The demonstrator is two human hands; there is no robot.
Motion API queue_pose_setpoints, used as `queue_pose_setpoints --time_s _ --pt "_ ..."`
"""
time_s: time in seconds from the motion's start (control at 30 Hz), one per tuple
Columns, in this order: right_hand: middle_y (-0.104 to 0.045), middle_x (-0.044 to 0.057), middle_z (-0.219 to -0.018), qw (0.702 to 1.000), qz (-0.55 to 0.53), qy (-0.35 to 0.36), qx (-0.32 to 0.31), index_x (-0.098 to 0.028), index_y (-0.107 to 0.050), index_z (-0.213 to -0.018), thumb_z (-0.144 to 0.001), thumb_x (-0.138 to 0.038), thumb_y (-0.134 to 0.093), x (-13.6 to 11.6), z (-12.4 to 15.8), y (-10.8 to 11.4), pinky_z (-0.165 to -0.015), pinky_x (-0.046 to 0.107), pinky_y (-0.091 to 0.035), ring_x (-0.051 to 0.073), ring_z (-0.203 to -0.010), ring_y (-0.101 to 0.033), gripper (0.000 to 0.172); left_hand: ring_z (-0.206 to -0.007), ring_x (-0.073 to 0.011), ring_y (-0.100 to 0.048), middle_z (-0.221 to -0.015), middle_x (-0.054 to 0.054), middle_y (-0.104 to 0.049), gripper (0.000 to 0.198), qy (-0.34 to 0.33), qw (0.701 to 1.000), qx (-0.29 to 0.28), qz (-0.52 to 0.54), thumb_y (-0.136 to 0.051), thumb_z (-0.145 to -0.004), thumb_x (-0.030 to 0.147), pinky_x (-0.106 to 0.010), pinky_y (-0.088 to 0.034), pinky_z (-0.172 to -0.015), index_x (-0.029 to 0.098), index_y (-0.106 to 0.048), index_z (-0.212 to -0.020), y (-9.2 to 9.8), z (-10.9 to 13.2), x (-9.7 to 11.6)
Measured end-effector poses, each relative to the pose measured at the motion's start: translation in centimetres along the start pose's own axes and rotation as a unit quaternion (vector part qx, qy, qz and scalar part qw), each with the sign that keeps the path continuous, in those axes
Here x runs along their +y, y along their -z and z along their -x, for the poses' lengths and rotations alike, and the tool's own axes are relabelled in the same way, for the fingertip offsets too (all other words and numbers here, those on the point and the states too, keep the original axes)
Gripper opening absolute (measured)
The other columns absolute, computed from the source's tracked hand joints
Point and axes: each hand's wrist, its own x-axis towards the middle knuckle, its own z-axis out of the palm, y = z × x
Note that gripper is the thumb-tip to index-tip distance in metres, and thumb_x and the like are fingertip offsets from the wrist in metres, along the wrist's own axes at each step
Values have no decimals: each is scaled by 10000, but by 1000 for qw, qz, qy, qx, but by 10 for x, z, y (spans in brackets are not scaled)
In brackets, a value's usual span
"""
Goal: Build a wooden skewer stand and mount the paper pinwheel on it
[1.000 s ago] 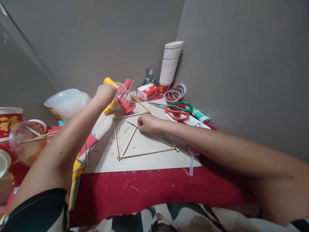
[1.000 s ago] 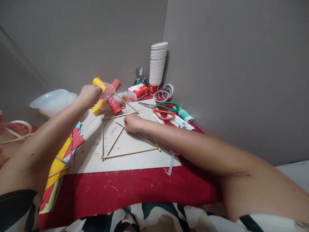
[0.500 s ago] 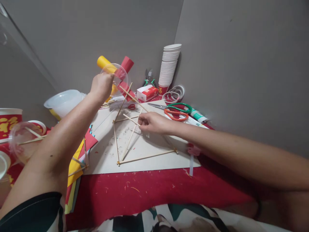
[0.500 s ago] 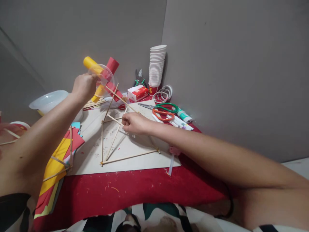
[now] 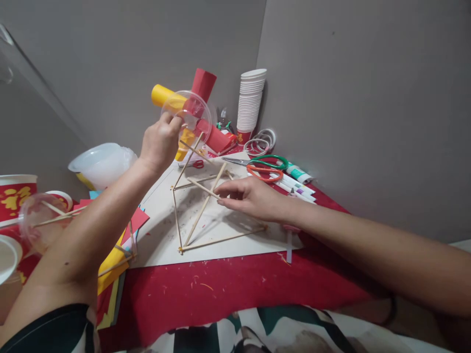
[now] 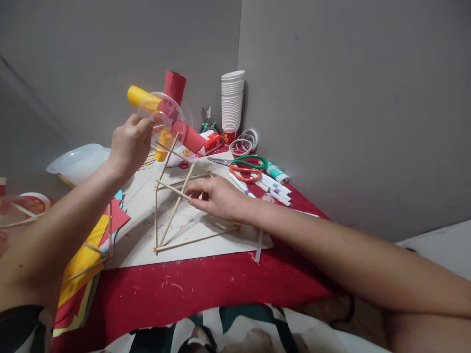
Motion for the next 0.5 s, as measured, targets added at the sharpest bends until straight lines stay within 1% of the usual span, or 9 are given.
queue_pose_setpoints --time_s 0.07,0.1,0.17,0.23,0.3,0.37,0.43,0.5 --pt "-706 17 -794 1000 -6 -7 8 -151 -734 -1002 -897 -280 -588 -1 1 0 -649 251 -452 117 -684 -603 221 -863 -198 -686 -1101 -89 -693 262 -5 1000 -6 8 -413 -1009 273 -311 -522 -715 254 -650 -1120 5 4 10" --pt "-707 17 -799 1000 -11 -10 12 -153 -735 -1001 -896 -278 -588 -1 2 0 -650 250 -454 117 -687 -603 220 -884 -201 -685 -1109 -88 -687 272 -12 1000 -8 10 -392 -1016 267 -311 -524 -726 252 -636 -1136 6 6 15" --pt "-710 15 -804 1000 -19 -13 19 -157 -738 -988 -892 -267 -591 -3 4 -1 -660 248 -459 118 -697 -607 208 -911 -205 -682 -1087 -93 -689 308 -36 999 -15 -1 -347 -1019 231 -307 -525 -741 233 -622 -1159 9 8 23" --pt "-714 13 -800 999 -22 -15 22 -160 -741 -969 -886 -254 -594 -6 7 -1 -673 248 -464 119 -700 -612 193 -884 -206 -683 -1053 -108 -698 349 -69 996 -32 -39 -318 -1006 184 -303 -519 -727 203 -636 -1147 11 9 28" --pt "-721 13 -804 999 -29 -20 24 -163 -744 -964 -882 -249 -598 -9 11 -1 -678 248 -468 121 -704 -618 188 -834 -203 -686 -1017 -121 -707 400 -106 990 -52 -81 -294 -991 143 -300 -509 -698 184 -655 -1159 13 9 31" --pt "-721 8 -794 999 -36 -25 27 -169 -748 -970 -881 -251 -598 -11 13 -1 -676 248 -469 123 -700 -622 193 -807 -204 -688 -989 -131 -716 465 -140 982 -61 -109 -261 -992 127 -302 -502 -669 184 -655 -1231 15 9 32" --pt "-724 6 -794 998 -37 -30 28 -172 -752 -978 -885 -256 -594 -12 14 0 -692 251 -473 127 -711 -631 202 -840 -214 -694 -1032 -150 -721 516 -162 979 -63 -109 -229 -1004 130 -315 -512 -677 189 -621 -1334 17 10 32" --pt "-741 21 -837 999 -28 -33 25 -163 -755 -1016 -895 -262 -582 -11 13 1 -725 259 -480 138 -751 -650 233 -895 -225 -696 -1109 -174 -712 523 -171 980 -62 -83 -231 -1015 146 -335 -534 -732 185 -583 -1400 18 10 31"
